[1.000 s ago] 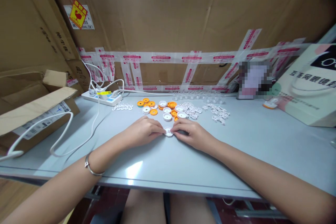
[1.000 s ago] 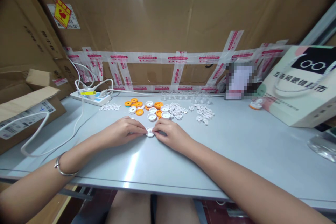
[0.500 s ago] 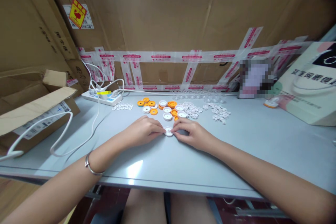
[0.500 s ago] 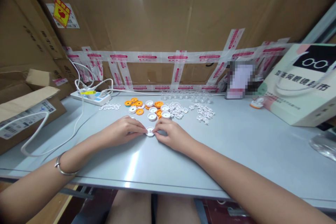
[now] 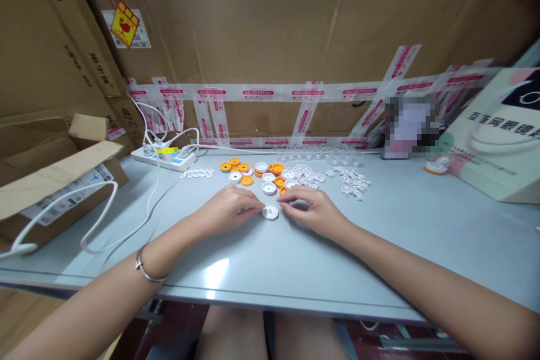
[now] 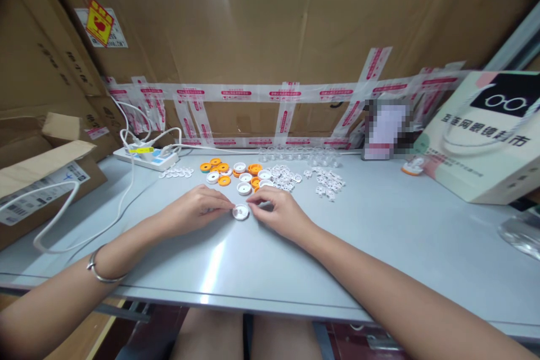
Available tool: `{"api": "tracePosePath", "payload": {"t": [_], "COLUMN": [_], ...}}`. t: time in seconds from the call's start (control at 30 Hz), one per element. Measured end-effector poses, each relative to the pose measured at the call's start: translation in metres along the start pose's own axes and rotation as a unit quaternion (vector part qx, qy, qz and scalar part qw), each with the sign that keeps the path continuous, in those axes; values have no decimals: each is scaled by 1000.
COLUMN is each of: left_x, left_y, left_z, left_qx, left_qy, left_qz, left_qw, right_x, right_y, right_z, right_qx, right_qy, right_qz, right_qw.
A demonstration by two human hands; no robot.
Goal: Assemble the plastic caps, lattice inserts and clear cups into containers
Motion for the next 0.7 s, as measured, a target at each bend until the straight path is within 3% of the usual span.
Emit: {"api": "tracePosePath", "payload": {"t": [0.17,0.33,0.43,0.57,0.7], "left_x": [0,5,8,11,11], "left_y": [-2,-6,-7,-7,-7], "left_z": [-1,-7,-7,-6,-5], "left_qx": [-34,-72,-87,-88,-86], "left_qy": [11,33,34,46,55], "left_qz": [-40,-22,-13,-5,-6], "left_qw": [999,997,996,995,995], "right_x": [-26,-47,-46,-34,-31], "right_y": [-1,-4,-7,-10,-8], "right_z": [-4,-21,-29,-33,-36], "right_qx": [68,147,168,134,120], "right_qy": [16,18,52,99,116], "right_qz": [-103,-165,-125,-24,-1], "right_qw": [992,975,977,986,986]}}
Point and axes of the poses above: each hand's wrist, its own y-axis away from the middle knuckle, its own x-axis out of the palm, z = x × y, the point moved 4 cm from there along -y, towards the middle knuckle, and after that the axes turned 4 degrees about z, right-handed, at the moved point
